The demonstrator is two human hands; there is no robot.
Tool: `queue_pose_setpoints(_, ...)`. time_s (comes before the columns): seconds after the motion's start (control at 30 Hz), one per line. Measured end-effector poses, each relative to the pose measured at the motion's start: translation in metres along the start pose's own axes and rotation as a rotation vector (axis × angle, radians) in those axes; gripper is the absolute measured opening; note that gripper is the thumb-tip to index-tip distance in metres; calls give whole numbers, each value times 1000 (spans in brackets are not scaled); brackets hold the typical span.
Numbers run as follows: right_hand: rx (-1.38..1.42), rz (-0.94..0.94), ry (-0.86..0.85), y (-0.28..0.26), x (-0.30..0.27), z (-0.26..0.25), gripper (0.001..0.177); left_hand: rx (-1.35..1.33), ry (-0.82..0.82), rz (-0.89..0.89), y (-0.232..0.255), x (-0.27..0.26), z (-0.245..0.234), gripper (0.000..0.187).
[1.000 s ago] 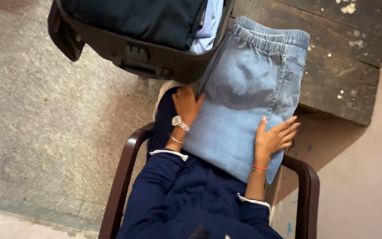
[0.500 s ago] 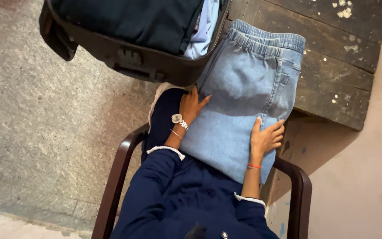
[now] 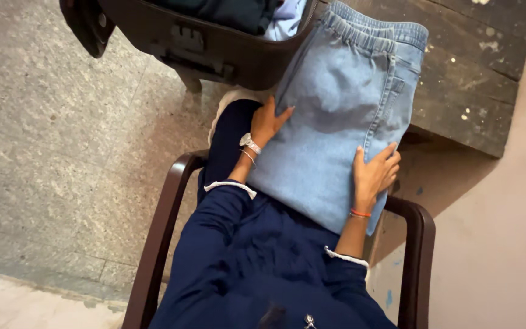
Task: The person folds a pair of light blue jeans on their lap. They smooth the fabric, fold the legs inward, and then fold the garment in half before placing it into an open suitcase.
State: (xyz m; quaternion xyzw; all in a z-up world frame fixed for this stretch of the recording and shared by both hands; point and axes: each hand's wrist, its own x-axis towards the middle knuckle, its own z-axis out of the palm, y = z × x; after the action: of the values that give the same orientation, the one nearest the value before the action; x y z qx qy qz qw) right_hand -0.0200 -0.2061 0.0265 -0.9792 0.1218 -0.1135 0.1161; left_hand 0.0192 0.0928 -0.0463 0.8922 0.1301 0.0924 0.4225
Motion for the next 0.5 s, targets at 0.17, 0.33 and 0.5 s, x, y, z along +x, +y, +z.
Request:
queue_pose_setpoints(0.17, 187, 6, -84, 5, 10, -24, 80, -160, 98, 36, 61, -6, -52, 62)
queue_pose_setpoints(0.33, 180, -30, -56, 9, 14, -28, 70, 15, 114, 0, 112, -8, -103, 53)
queue_pose_setpoints(0.5, 134, 27, -100, -12, -3, -38, 68, 113, 112, -110, 110, -19, -119, 52)
